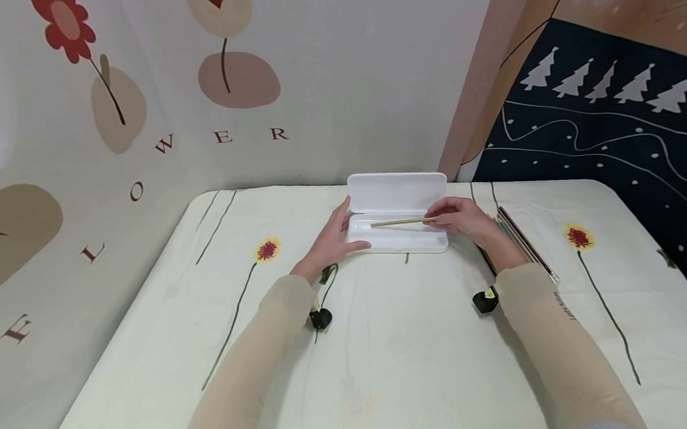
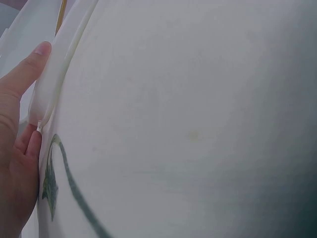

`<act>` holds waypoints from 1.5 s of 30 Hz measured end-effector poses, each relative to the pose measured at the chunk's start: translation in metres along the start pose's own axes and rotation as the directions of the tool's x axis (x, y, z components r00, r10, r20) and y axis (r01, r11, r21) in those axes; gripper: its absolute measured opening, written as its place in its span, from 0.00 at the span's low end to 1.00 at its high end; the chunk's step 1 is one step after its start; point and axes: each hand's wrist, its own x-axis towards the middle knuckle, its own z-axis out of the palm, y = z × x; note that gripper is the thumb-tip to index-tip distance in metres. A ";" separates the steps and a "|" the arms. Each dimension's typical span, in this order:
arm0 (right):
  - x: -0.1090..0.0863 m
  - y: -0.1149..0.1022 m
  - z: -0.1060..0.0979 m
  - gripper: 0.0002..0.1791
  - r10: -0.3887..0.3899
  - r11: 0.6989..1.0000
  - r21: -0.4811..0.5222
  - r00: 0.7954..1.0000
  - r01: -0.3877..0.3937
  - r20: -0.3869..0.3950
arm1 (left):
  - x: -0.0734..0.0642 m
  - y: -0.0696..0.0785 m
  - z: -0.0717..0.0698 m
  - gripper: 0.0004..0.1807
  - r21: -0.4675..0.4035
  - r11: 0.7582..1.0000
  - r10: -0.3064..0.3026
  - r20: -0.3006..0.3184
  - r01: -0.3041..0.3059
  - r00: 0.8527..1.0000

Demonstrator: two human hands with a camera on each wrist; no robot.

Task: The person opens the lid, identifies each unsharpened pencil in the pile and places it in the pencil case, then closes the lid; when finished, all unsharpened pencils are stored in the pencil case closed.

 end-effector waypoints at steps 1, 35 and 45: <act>0.000 0.000 0.001 0.15 -0.006 1.000 0.010 1.000 0.006 -0.005 | 0.000 0.000 0.000 0.63 0.001 1.000 -0.001 -0.001 0.001 1.000; -0.003 0.004 -0.004 0.16 -0.087 0.979 -0.199 0.976 0.047 -0.198 | -0.001 0.000 0.000 0.63 0.003 1.000 -0.004 -0.005 0.004 1.000; -0.001 0.004 -0.001 0.18 -0.044 0.989 -0.145 0.965 0.006 -0.258 | -0.001 0.000 0.000 0.64 0.001 1.000 -0.005 -0.004 0.005 1.000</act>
